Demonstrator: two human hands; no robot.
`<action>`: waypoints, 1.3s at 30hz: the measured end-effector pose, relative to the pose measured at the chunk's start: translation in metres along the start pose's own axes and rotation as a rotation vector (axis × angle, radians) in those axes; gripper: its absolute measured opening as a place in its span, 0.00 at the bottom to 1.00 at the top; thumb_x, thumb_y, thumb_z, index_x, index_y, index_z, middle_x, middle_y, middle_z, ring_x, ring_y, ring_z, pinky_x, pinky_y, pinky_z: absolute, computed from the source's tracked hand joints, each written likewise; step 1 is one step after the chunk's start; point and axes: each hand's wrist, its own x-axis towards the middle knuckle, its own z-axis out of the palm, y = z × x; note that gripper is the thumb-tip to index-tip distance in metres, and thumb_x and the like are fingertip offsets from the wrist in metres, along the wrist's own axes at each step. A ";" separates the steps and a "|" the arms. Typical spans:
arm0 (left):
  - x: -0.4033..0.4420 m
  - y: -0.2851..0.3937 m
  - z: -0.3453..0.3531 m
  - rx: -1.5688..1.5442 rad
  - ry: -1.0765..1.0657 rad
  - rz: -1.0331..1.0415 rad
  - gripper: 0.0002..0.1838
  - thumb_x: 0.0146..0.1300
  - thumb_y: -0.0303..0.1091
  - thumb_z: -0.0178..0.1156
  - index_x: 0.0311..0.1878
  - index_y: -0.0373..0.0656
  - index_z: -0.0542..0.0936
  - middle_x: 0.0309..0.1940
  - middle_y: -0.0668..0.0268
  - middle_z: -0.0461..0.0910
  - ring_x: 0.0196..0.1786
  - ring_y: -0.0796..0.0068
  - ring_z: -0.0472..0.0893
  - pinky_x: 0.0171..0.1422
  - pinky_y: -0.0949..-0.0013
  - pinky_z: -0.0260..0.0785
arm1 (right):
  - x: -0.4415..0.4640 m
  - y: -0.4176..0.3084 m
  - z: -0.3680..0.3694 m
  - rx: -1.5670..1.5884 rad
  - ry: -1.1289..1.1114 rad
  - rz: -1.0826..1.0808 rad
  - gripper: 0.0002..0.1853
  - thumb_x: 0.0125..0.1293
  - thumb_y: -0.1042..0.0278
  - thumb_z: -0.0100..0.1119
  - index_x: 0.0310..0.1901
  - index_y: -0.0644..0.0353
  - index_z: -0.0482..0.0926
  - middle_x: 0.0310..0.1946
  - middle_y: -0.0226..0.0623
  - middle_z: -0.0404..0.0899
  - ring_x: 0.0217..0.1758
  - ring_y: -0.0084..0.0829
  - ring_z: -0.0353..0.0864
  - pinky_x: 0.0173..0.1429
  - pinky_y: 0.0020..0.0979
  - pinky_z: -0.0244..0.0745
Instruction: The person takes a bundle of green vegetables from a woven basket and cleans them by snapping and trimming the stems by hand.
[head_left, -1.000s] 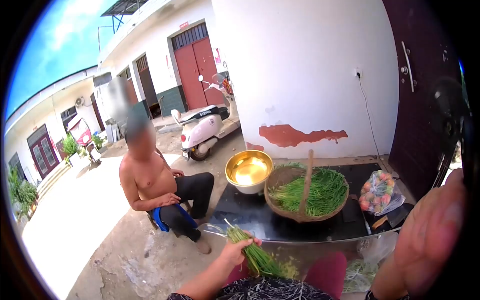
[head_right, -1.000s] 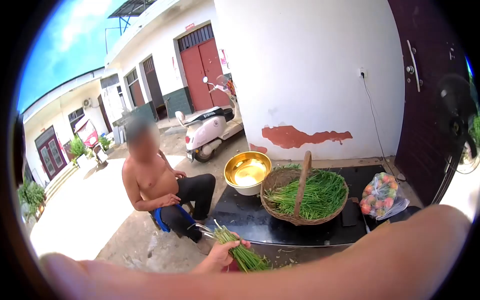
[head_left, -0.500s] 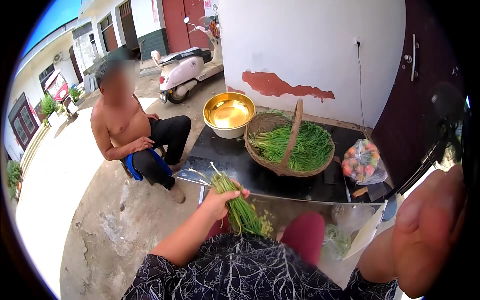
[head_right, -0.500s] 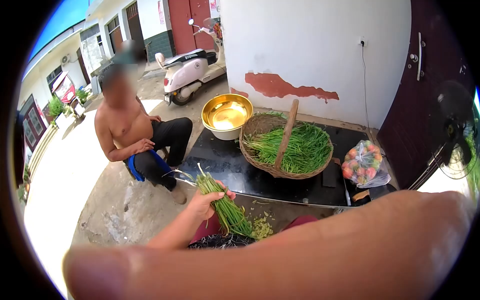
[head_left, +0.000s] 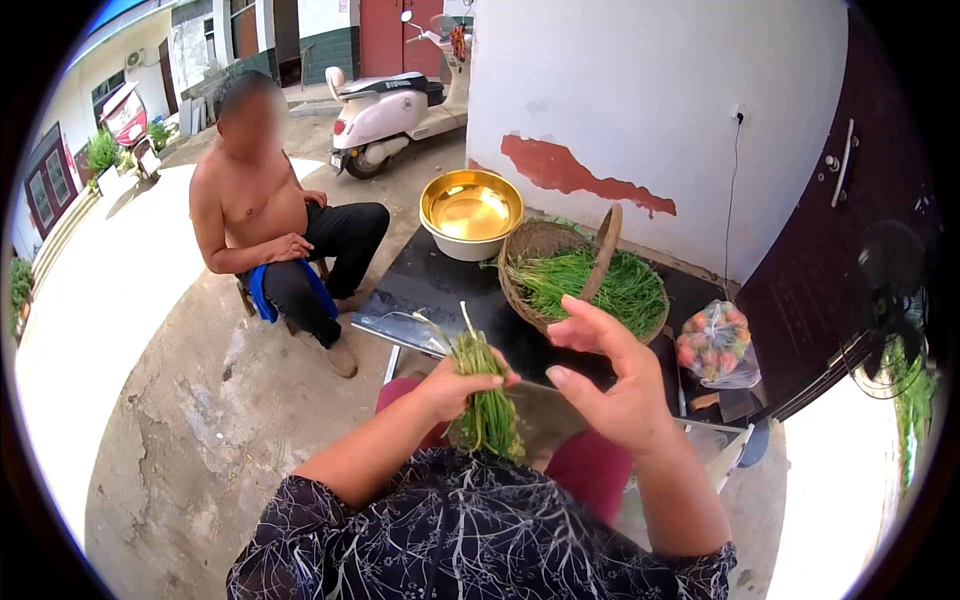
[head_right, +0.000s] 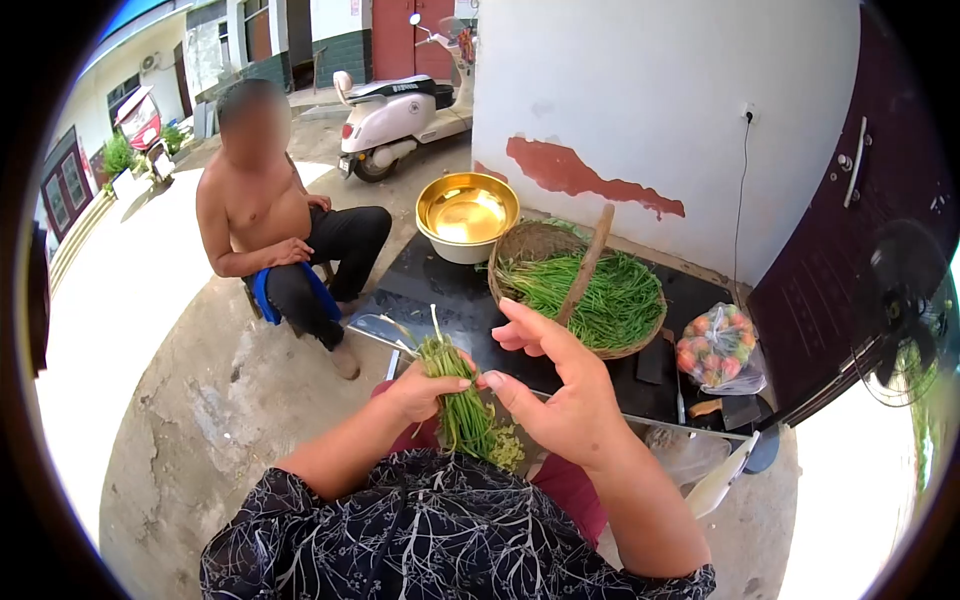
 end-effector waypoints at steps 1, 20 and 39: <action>0.001 -0.001 0.001 -0.013 -0.016 0.002 0.12 0.53 0.20 0.57 0.42 0.38 0.71 0.37 0.59 0.76 0.44 0.67 0.77 0.46 0.64 0.73 | -0.004 0.023 0.015 -0.049 -0.039 0.041 0.43 0.46 0.70 0.68 0.63 0.62 0.55 0.50 0.44 0.71 0.54 0.33 0.70 0.58 0.31 0.63; 0.013 -0.021 0.003 0.464 0.005 -0.036 0.41 0.46 0.40 0.70 0.60 0.35 0.60 0.54 0.57 0.68 0.56 0.69 0.68 0.62 0.67 0.59 | -0.053 0.163 0.126 0.166 0.255 0.507 0.16 0.52 0.73 0.59 0.44 0.63 0.73 0.36 0.40 0.79 0.37 0.31 0.78 0.41 0.29 0.72; 0.010 -0.075 -0.024 0.855 0.179 0.046 0.18 0.50 0.30 0.64 0.45 0.40 0.74 0.33 0.63 0.79 0.36 0.76 0.77 0.44 0.72 0.70 | -0.027 0.139 0.081 0.384 0.297 0.694 0.13 0.60 0.64 0.57 0.26 0.65 0.77 0.21 0.22 0.70 0.24 0.12 0.64 0.28 0.18 0.60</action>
